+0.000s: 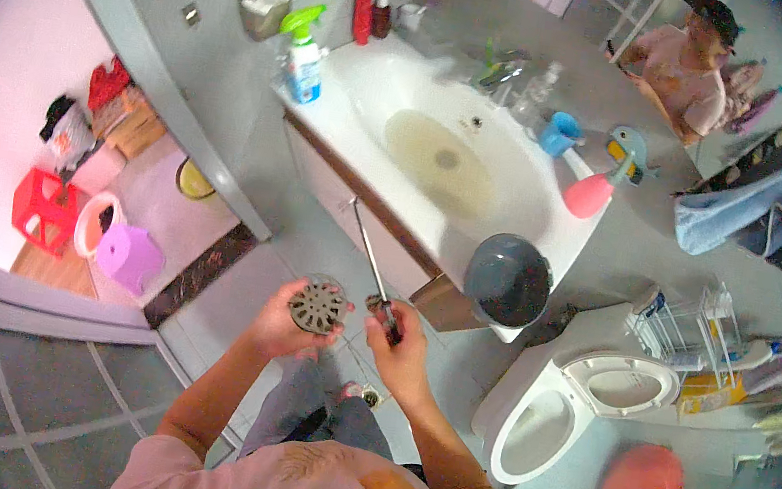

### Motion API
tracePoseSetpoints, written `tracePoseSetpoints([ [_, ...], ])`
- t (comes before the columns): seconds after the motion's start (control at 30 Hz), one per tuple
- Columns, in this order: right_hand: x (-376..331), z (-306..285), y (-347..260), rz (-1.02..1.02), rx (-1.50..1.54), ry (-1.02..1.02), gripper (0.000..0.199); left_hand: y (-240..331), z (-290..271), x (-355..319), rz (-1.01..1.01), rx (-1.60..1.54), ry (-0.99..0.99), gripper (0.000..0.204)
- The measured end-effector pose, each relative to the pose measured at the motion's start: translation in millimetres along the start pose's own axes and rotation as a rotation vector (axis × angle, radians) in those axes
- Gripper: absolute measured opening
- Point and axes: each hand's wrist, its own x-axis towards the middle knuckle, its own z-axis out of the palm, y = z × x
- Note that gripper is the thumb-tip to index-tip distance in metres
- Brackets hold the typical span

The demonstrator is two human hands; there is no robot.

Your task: The person sits on the bathroom floor and scrubs the tiles with a cloth. They remove a drain cover, clean the drain area, and then wash the drain cover and a small brush in the sink. Finally, they place the drain cover back and wipe the floor with a mop.

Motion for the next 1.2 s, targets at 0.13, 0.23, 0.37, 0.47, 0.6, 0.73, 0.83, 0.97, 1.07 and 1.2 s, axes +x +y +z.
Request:
tracePoseSetpoints([
  [0.13, 8.4, -45.4, 12.2, 0.000, 0.082, 0.048, 0.026, 53.6, 38.6, 61.5, 0.040, -0.098, -0.100, 0.050],
  [0.23, 17.5, -59.5, 8.3, 0.144, 0.133, -0.081, 0.030, 103.2, 53.6, 124.5, 0.069, 0.001, -0.074, 0.048],
  [0.37, 46.4, -58.9, 9.9, 0.266, 0.234, 0.021, 0.028, 159.1, 27.4, 267.9, 0.116, 0.562, 0.063, 0.042],
  [0.47, 84.1, -45.9, 12.1, 0.300, 0.262, 0.123, 0.028, 180.0, 3.0, 375.2, 0.370, 1.452, 0.137, 0.052],
  [0.6, 134.1, -22.1, 11.2, 0.386, 0.371, 0.253, 0.029, 181.1, -51.2, 473.1, 0.636, 1.990, -0.101, 0.061],
  [0.73, 180.4, -17.0, 7.3, 0.454, 0.259, 0.302, 0.027, 161.1, -50.3, 525.0, 0.693, 2.163, -0.285, 0.060],
  [0.83, 207.2, -15.2, 12.9, 0.510, 0.274, 0.386, 0.023, 146.8, -61.0, 534.2, 0.701, 2.354, -0.474, 0.055],
  [0.97, 228.4, -16.7, 52.6, 0.495, 0.197, 0.505, 0.016, 135.9, -48.3, 535.7, 0.696, 2.272, -0.399, 0.046],
  [1.07, 271.3, -22.4, 115.8, 0.550, 0.016, 0.522, 0.021, 139.8, -54.5, 548.6, 0.500, 1.839, -0.188, 0.036],
  [1.2, 338.1, -52.2, 171.3, 0.596, -0.413, 0.725, 0.035, 173.4, -60.1, 544.3, -0.459, 0.223, -0.037, 0.031],
])
